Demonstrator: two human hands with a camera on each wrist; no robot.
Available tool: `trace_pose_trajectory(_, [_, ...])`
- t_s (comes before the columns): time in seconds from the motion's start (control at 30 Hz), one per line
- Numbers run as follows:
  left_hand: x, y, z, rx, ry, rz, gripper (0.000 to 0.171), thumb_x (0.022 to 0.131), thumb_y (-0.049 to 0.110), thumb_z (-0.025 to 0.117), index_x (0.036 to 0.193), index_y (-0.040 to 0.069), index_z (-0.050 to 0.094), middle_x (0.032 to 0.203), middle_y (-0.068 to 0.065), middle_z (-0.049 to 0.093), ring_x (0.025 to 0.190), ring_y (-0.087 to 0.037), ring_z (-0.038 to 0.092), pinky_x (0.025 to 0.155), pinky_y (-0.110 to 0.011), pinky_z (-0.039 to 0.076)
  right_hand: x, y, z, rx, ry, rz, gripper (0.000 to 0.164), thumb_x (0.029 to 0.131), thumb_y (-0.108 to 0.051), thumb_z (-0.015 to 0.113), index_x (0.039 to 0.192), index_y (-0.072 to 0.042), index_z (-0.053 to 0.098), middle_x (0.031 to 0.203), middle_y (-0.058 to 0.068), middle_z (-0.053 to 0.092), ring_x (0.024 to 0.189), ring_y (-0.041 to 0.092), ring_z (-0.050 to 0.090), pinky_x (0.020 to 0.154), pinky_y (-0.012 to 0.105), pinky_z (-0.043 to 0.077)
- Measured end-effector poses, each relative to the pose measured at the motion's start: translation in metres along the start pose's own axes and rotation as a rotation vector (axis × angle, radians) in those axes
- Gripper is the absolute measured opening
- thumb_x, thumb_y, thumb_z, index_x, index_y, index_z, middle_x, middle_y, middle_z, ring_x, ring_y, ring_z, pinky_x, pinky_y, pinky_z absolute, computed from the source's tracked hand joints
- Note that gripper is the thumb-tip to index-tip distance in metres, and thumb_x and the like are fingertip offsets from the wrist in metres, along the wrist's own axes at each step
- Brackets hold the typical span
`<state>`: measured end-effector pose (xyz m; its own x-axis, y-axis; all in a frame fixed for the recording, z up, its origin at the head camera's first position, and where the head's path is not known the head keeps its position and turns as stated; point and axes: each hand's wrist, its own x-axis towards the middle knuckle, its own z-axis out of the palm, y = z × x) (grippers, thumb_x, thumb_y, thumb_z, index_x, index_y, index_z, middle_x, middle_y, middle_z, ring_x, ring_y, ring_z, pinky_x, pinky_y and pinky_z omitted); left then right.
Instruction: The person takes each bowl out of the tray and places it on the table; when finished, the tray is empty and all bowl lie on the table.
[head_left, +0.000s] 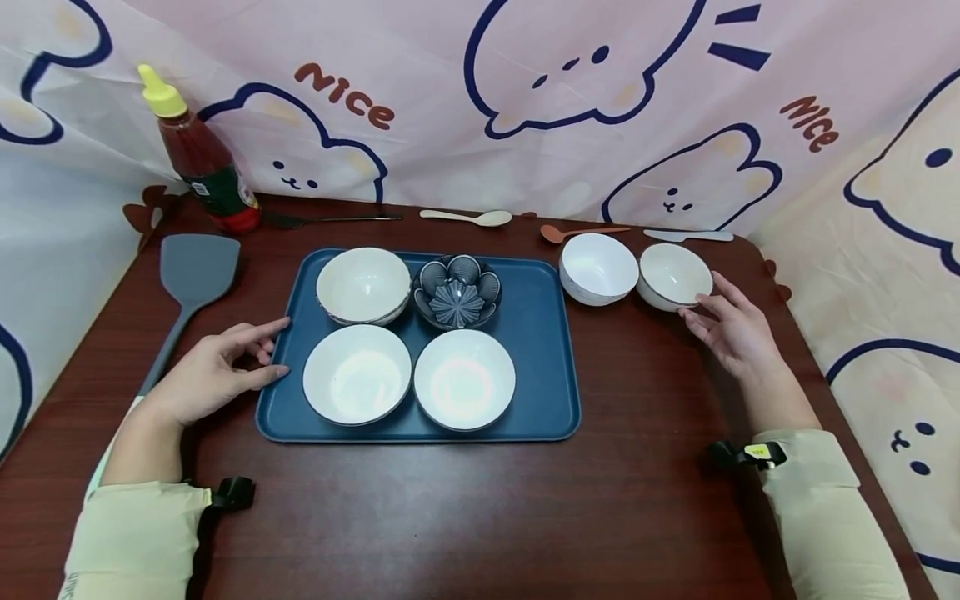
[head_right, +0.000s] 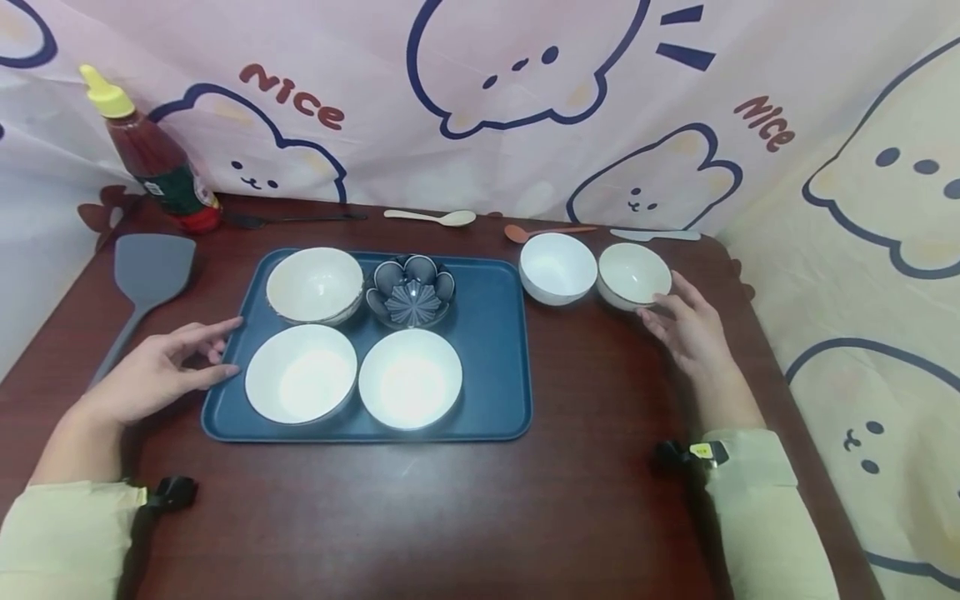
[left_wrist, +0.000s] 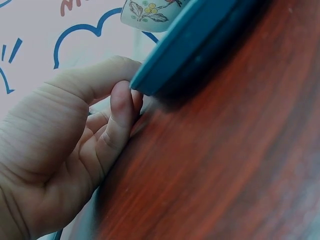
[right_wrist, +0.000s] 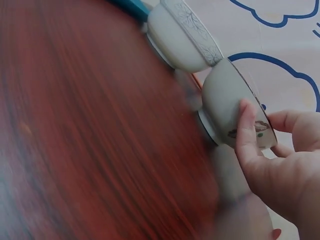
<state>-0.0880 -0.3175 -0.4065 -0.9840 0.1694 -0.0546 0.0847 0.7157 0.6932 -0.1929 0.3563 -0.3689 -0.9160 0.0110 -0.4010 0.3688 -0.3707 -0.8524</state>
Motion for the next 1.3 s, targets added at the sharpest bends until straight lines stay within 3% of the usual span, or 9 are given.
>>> trace_pose_trajectory(0.17, [0.0,0.0,0.0,-0.001,-0.003,0.003,0.061,0.092,0.025,0.074,0.147,0.013,0.05,0.102,-0.006,0.056,0.092,-0.004,0.046,0.071,-0.015,0.039,-0.007,-0.002,-0.004,-0.079,0.019,-0.012,0.074,0.097,-0.017,0.066,0.158,-0.031,0.027,0.129,-0.001,0.044,0.084,0.018,0.073,0.077,0.026,0.059])
trace_pose_trajectory(0.37, [-0.001,0.001,0.0,0.004,-0.005,-0.006,0.062,0.092,0.029,0.073,0.147,0.014,0.05,0.102,-0.005,0.056,0.093,-0.005,0.046,0.073,-0.014,0.039,-0.017,-0.002,-0.001,-0.141,0.109,-0.095,0.063,0.095,-0.023,0.069,0.152,-0.029,0.043,0.128,-0.005,0.047,0.081,0.012,0.073,0.075,0.022,0.058])
trace_pose_trajectory(0.47, [-0.001,0.001,0.001,0.002,-0.005,-0.003,0.062,0.092,0.028,0.073,0.147,0.014,0.051,0.101,-0.006,0.056,0.092,-0.005,0.046,0.073,-0.014,0.039,-0.023,0.001,0.002,-0.129,0.11,-0.133,0.059,0.094,-0.021,0.07,0.148,-0.025,0.048,0.13,-0.004,0.046,0.079,0.012,0.072,0.075,0.022,0.058])
trace_pose_trajectory(0.63, [-0.001,0.002,0.001,0.001,0.002,-0.011,0.061,0.091,0.027,0.074,0.146,0.015,0.052,0.102,-0.005,0.056,0.093,-0.005,0.047,0.073,-0.014,0.039,-0.034,0.006,0.017,-0.081,0.01,-0.214,0.054,0.095,-0.012,0.068,0.146,-0.017,0.05,0.128,0.0,0.049,0.076,0.016,0.073,0.073,0.024,0.059])
trace_pose_trajectory(0.83, [0.0,-0.001,0.0,-0.004,-0.001,0.002,0.061,0.092,0.025,0.074,0.147,0.014,0.051,0.102,-0.006,0.056,0.093,-0.005,0.046,0.073,-0.013,0.04,-0.039,0.008,0.041,-0.142,-0.101,-0.271,0.053,0.096,-0.01,0.066,0.146,-0.015,0.049,0.105,0.001,0.065,0.08,0.017,0.074,0.077,0.026,0.059])
trace_pose_trajectory(1.07, [0.0,-0.001,-0.002,-0.001,0.003,-0.006,0.061,0.091,0.026,0.074,0.147,0.015,0.051,0.103,-0.005,0.056,0.092,-0.005,0.047,0.074,-0.012,0.04,-0.038,0.009,0.071,-0.248,-0.138,-0.242,0.065,0.095,-0.016,0.067,0.153,-0.012,0.038,0.115,0.004,0.062,0.084,0.016,0.073,0.079,0.025,0.058])
trace_pose_trajectory(1.3, [0.0,0.0,-0.002,-0.017,0.005,-0.003,0.06,0.091,0.026,0.074,0.146,0.014,0.052,0.102,-0.005,0.055,0.092,-0.005,0.048,0.074,-0.012,0.04,-0.044,0.018,0.106,-0.193,-0.291,-0.141,0.061,0.1,-0.011,0.06,0.155,-0.009,0.033,0.127,0.007,0.06,0.088,0.018,0.074,0.083,0.027,0.058])
